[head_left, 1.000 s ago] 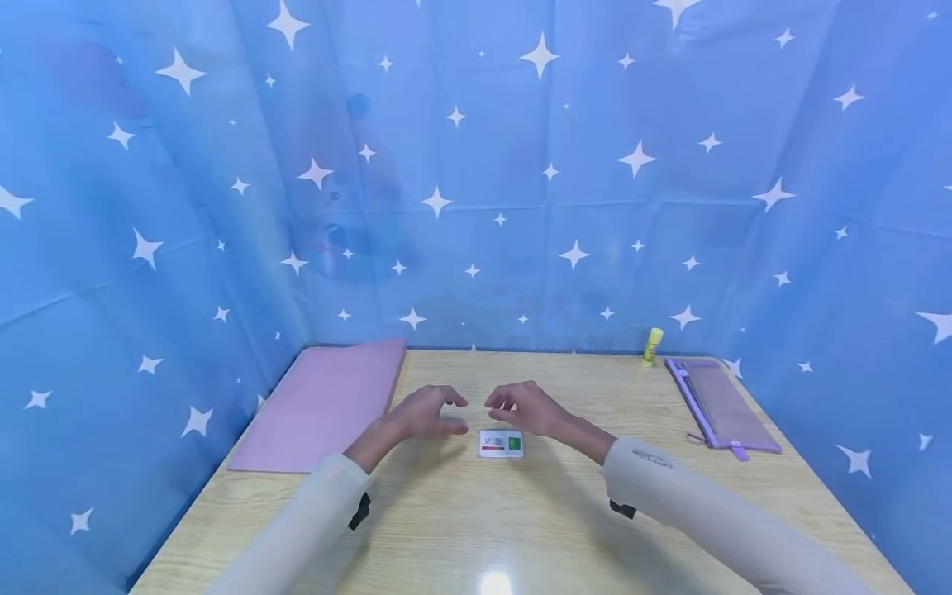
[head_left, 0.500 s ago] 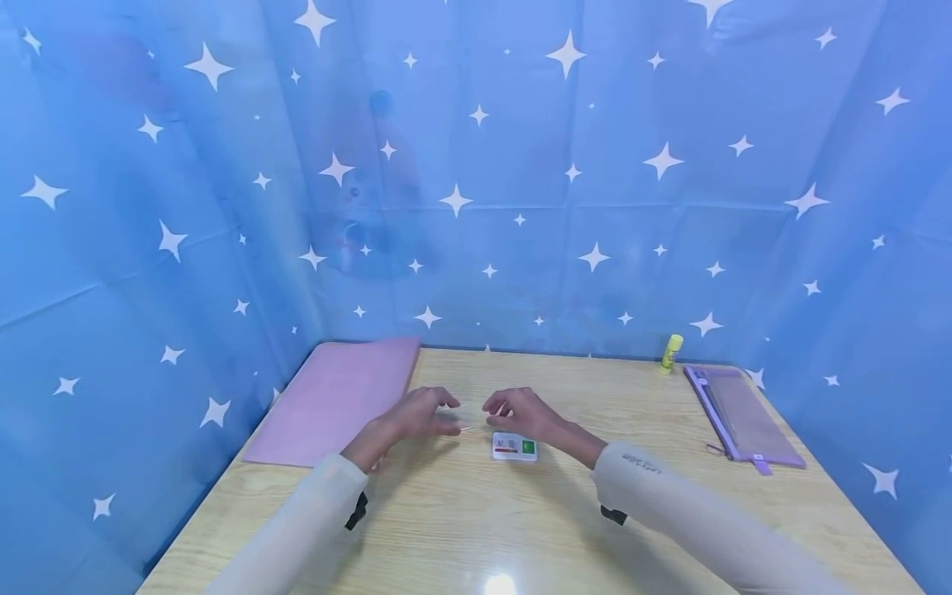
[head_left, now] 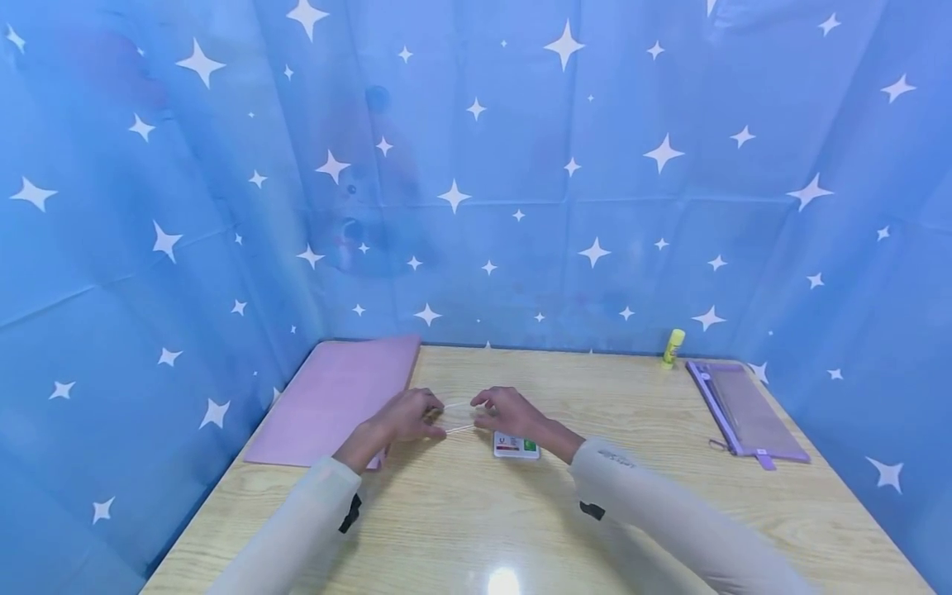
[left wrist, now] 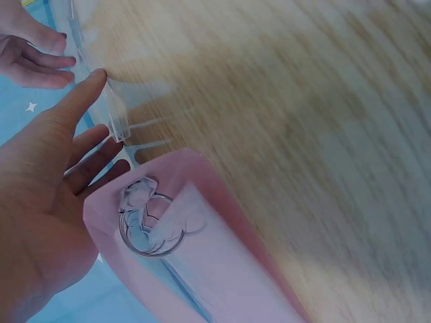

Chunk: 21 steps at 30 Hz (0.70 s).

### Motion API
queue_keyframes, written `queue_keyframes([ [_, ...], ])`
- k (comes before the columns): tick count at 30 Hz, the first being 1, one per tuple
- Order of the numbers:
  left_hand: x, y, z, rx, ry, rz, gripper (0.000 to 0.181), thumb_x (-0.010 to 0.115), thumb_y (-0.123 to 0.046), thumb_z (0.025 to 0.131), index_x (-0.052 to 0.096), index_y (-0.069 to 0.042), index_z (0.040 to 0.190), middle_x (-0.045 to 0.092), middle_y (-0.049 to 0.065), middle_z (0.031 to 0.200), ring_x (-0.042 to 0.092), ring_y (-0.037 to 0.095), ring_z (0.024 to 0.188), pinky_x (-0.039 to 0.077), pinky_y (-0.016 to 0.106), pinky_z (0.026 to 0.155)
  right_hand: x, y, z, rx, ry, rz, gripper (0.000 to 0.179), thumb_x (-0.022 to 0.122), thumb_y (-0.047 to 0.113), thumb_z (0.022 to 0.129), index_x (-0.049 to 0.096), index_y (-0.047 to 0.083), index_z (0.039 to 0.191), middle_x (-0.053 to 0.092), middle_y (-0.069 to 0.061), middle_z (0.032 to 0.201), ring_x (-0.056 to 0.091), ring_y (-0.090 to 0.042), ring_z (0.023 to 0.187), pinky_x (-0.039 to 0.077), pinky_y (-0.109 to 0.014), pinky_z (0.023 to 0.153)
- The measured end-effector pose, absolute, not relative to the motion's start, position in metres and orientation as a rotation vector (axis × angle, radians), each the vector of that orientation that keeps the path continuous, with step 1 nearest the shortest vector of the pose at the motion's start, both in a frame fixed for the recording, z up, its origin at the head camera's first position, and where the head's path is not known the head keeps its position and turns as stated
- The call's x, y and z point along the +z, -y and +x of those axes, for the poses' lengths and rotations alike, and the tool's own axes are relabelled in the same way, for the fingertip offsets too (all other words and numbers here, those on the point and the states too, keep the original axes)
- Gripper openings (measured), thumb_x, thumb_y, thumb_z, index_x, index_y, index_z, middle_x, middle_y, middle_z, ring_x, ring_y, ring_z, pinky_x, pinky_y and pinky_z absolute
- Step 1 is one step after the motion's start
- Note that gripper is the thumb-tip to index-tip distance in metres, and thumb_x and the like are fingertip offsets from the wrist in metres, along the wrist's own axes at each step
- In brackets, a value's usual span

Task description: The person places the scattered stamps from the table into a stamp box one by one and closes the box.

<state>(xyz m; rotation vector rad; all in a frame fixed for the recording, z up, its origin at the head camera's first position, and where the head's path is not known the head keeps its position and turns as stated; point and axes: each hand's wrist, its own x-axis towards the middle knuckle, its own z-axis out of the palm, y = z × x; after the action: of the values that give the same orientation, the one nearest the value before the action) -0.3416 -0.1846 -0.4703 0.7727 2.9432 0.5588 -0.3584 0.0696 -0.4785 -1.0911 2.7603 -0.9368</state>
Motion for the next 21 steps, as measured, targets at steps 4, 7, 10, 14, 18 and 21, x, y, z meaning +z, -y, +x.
queue_keyframes([
  [4, -0.47, 0.186, -0.342, 0.573, -2.923, 0.785, 0.05, 0.088, -0.033, 0.085, 0.074, -0.005, 0.124, 0.069, 0.012, 0.127, 0.064, 0.03, 0.119, 0.05, 0.046, 0.104, -0.479, -0.065, -0.359, -0.941, -2.748, -1.076, 0.037, 0.077, 0.01, 0.095, 0.067, -0.005, 0.127, 0.069, -0.021, 0.125, 0.064, -0.038, 0.118, 0.053, -0.051, 0.098],
  [7, -0.47, 0.185, -0.342, 0.577, -2.915, 0.795, 0.049, 0.088, -0.031, 0.085, 0.074, -0.005, 0.124, 0.069, 0.012, 0.127, 0.064, 0.03, 0.117, 0.05, 0.046, 0.103, -0.478, -0.061, -0.361, -0.905, -2.744, -1.05, 0.044, 0.079, 0.014, 0.094, 0.065, -0.005, 0.131, 0.069, -0.022, 0.126, 0.065, -0.037, 0.117, 0.051, -0.051, 0.102],
  [10, -0.471, 0.186, -0.342, 0.587, -2.917, 0.803, 0.047, 0.088, -0.029, 0.085, 0.074, -0.006, 0.123, 0.07, 0.012, 0.126, 0.064, 0.03, 0.116, 0.051, 0.045, 0.102, -0.479, -0.058, -0.362, -0.869, -2.741, -1.019, 0.049, 0.082, 0.018, 0.092, 0.065, -0.004, 0.132, 0.071, -0.018, 0.116, 0.067, -0.029, 0.101, 0.05, -0.049, 0.103],
  [14, -0.473, 0.187, -0.342, 0.606, -2.907, 0.812, 0.047, 0.087, -0.028, 0.085, 0.074, -0.006, 0.124, 0.07, 0.011, 0.126, 0.065, 0.029, 0.115, 0.052, 0.044, 0.102, -0.481, -0.056, -0.36, -0.848, -2.728, -0.978, 0.05, 0.082, 0.021, 0.091, 0.066, -0.002, 0.133, 0.071, -0.017, 0.122, 0.066, -0.03, 0.111, 0.047, -0.049, 0.108],
  [18, -0.474, 0.186, -0.341, 0.621, -2.901, 0.853, 0.045, 0.087, -0.025, 0.085, 0.074, -0.005, 0.123, 0.07, 0.011, 0.125, 0.065, 0.028, 0.114, 0.053, 0.043, 0.1, -0.481, -0.056, -0.358, -0.804, -2.725, -0.97, 0.051, 0.082, 0.024, 0.092, 0.066, 0.0, 0.134, 0.073, -0.013, 0.113, 0.066, -0.026, 0.101, 0.048, -0.046, 0.105],
  [21, -0.474, 0.185, -0.34, 0.622, -2.896, 0.868, 0.044, 0.087, -0.024, 0.086, 0.074, -0.004, 0.123, 0.07, 0.012, 0.126, 0.065, 0.029, 0.115, 0.052, 0.043, 0.101, -0.481, -0.056, -0.358, -0.767, -2.717, -0.991, 0.052, 0.082, 0.026, 0.091, 0.066, 0.002, 0.134, 0.064, -0.002, 0.077, 0.048, -0.013, 0.063, 0.05, -0.037, 0.087],
])
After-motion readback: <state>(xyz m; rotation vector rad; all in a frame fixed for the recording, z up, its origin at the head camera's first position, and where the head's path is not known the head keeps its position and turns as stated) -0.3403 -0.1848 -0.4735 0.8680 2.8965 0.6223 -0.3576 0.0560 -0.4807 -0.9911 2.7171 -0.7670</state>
